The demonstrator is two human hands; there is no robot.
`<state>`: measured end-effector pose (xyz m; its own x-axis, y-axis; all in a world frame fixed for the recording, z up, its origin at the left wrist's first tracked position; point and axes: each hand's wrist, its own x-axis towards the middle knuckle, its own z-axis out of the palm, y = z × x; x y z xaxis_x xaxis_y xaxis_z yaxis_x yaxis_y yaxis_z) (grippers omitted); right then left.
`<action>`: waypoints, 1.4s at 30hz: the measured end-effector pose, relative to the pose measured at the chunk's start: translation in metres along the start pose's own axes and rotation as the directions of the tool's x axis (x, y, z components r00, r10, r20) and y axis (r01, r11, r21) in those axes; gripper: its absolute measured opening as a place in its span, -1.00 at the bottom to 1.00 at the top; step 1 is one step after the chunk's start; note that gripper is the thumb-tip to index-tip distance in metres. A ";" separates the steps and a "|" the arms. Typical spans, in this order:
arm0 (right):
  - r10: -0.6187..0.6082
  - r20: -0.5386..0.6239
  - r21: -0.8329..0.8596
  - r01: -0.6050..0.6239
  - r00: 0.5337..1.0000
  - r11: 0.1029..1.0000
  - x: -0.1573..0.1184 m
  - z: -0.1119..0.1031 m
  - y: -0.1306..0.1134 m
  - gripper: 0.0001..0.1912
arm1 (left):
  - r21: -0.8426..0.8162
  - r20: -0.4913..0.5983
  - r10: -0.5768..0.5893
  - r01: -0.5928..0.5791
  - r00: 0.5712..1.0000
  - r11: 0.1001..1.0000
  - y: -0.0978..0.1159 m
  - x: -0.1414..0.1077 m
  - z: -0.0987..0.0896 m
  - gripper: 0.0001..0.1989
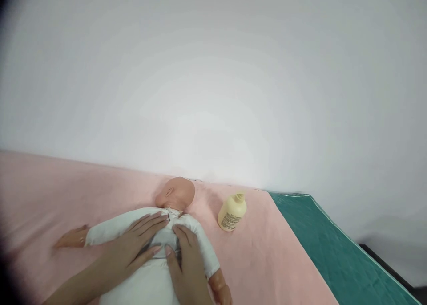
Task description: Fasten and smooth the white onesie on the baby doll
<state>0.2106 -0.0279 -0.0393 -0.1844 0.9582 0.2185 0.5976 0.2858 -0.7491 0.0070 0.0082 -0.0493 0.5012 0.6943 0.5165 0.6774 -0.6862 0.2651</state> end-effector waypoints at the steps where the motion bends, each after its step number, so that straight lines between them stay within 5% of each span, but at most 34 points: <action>1: 0.000 -0.002 0.000 0.000 1.000 1.000 0.000 0.000 0.000 -0.56 | -0.009 -0.003 -0.002 0.001 1.000 1.000 0.000 0.000 0.000 -0.47; 35: 0.051 0.095 -0.035 -0.048 0.994 0.998 0.000 0.002 0.001 -0.47 | -0.038 -0.011 -0.019 0.019 1.000 0.999 -0.003 0.000 0.003 -0.49; 39: -0.034 -0.020 0.050 0.035 0.999 0.998 -0.004 -0.007 -0.008 -0.55 | -0.081 -0.016 -0.035 0.034 0.999 0.996 0.000 -0.001 -0.009 -0.47; 42: -0.124 -0.117 0.145 0.140 0.985 0.980 -0.014 -0.014 -0.017 -0.68 | -0.142 0.036 -0.078 0.083 0.996 0.986 0.011 -0.001 -0.035 -0.52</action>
<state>0.2140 -0.0459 -0.0211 -0.1646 0.9098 0.3810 0.4466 0.4132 -0.7936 -0.0047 -0.0078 -0.0188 0.4660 0.7532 0.4643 0.6329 -0.6504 0.4200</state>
